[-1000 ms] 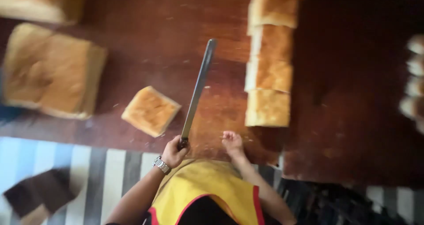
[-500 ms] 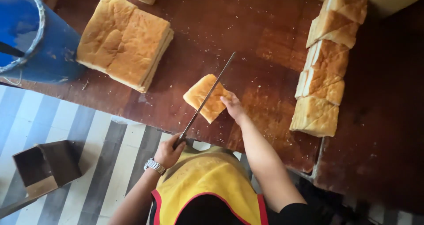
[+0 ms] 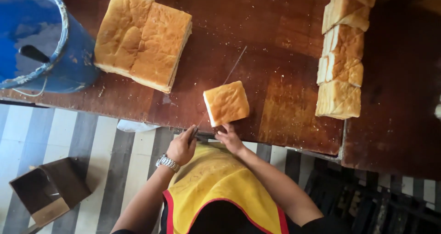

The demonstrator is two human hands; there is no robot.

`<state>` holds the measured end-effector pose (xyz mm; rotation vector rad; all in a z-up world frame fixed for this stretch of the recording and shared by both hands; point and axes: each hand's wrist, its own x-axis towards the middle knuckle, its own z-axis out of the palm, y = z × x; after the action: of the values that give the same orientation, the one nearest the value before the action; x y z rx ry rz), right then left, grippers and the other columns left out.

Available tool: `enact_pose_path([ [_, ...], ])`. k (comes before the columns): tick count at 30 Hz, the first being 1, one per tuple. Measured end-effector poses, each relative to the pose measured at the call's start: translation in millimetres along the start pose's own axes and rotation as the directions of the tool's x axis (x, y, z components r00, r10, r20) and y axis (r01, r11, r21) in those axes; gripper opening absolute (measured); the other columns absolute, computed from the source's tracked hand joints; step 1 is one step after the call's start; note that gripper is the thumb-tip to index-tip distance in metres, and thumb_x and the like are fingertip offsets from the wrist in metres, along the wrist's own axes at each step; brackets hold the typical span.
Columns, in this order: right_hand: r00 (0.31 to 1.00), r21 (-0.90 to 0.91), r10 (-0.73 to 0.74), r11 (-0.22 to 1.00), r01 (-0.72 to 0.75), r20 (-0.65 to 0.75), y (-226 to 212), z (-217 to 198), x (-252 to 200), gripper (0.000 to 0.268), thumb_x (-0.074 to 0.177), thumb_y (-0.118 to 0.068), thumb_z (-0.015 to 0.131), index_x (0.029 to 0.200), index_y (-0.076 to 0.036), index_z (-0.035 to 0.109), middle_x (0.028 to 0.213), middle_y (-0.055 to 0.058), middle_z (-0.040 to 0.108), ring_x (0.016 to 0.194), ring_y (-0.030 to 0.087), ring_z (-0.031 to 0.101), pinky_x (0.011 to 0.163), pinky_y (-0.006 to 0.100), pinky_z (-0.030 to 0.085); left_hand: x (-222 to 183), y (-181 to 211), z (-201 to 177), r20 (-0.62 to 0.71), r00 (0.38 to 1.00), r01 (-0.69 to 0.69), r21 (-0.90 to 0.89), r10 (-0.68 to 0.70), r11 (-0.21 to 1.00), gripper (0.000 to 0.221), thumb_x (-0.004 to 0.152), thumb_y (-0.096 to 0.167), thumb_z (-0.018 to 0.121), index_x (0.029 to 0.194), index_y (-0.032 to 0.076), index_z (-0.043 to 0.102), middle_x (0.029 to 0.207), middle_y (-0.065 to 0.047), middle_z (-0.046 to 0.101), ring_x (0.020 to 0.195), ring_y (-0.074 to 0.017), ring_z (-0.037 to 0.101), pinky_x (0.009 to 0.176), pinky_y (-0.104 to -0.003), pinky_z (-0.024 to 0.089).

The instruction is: Spread cream onto large sheets of bread and slice them into smaller portions.

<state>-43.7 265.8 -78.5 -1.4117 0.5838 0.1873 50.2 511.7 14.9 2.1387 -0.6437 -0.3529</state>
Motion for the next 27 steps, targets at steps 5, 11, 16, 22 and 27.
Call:
enact_pose_path([
  [5,0.955,-0.311,0.009,0.946,0.088,0.296,-16,-14,14,0.053,0.097,-0.031,0.075,0.133,-0.010,0.042,0.124,0.005,0.051,0.108,0.016,0.058,0.093,0.035,0.055,8,4,1,0.070,0.993,-0.090,-0.050,0.093,0.995,0.050,0.092,0.015,0.063,0.140,0.008,0.055,0.105,-0.023,0.070,0.091,-0.0441,0.068,0.076,-0.050,0.056],
  [11,0.994,-0.711,-0.111,0.699,0.077,-0.002,-146,-11,-20,0.023,0.095,-0.034,0.072,0.095,-0.011,0.073,0.096,0.002,0.076,0.084,0.018,0.074,0.081,0.037,0.061,6,7,-1,0.140,0.982,-0.127,-0.028,0.130,0.992,0.051,0.093,0.016,0.063,0.143,0.011,0.053,0.106,-0.021,0.070,0.088,-0.0439,0.068,0.073,-0.050,0.056],
  [16,0.852,-0.834,-0.410,0.549,-0.055,-0.326,-133,-24,26,0.031,0.101,-0.034,0.063,0.119,-0.009,0.061,0.118,0.009,0.072,0.087,0.024,0.074,0.082,0.038,0.064,3,14,-1,0.171,0.981,-0.096,-0.002,0.095,0.995,0.058,0.090,0.014,0.061,0.148,0.016,0.051,0.102,-0.020,0.070,0.084,-0.0434,0.068,0.072,-0.051,0.056],
  [22,0.813,-0.945,-0.567,0.319,0.065,-0.136,-68,-31,60,0.066,0.107,-0.023,0.061,0.155,0.007,0.027,0.158,0.035,0.025,0.137,0.050,0.044,0.103,0.052,0.050,-16,9,-7,0.156,0.980,-0.122,-0.034,0.126,0.992,0.058,0.092,0.009,0.059,0.149,0.015,0.049,0.099,-0.019,0.068,0.081,-0.0414,0.068,0.072,-0.048,0.056],
  [27,0.868,-0.712,-0.370,0.702,0.027,-0.332,-81,-19,47,0.065,0.103,-0.019,0.056,0.159,-0.004,0.026,0.159,0.035,0.025,0.141,0.049,0.040,0.108,0.048,0.049,-34,-4,-11,0.123,0.981,-0.149,0.007,0.147,0.989,0.049,0.093,0.007,0.059,0.142,0.014,0.057,0.100,-0.016,0.070,0.082,-0.0376,0.070,0.072,-0.044,0.059],
])
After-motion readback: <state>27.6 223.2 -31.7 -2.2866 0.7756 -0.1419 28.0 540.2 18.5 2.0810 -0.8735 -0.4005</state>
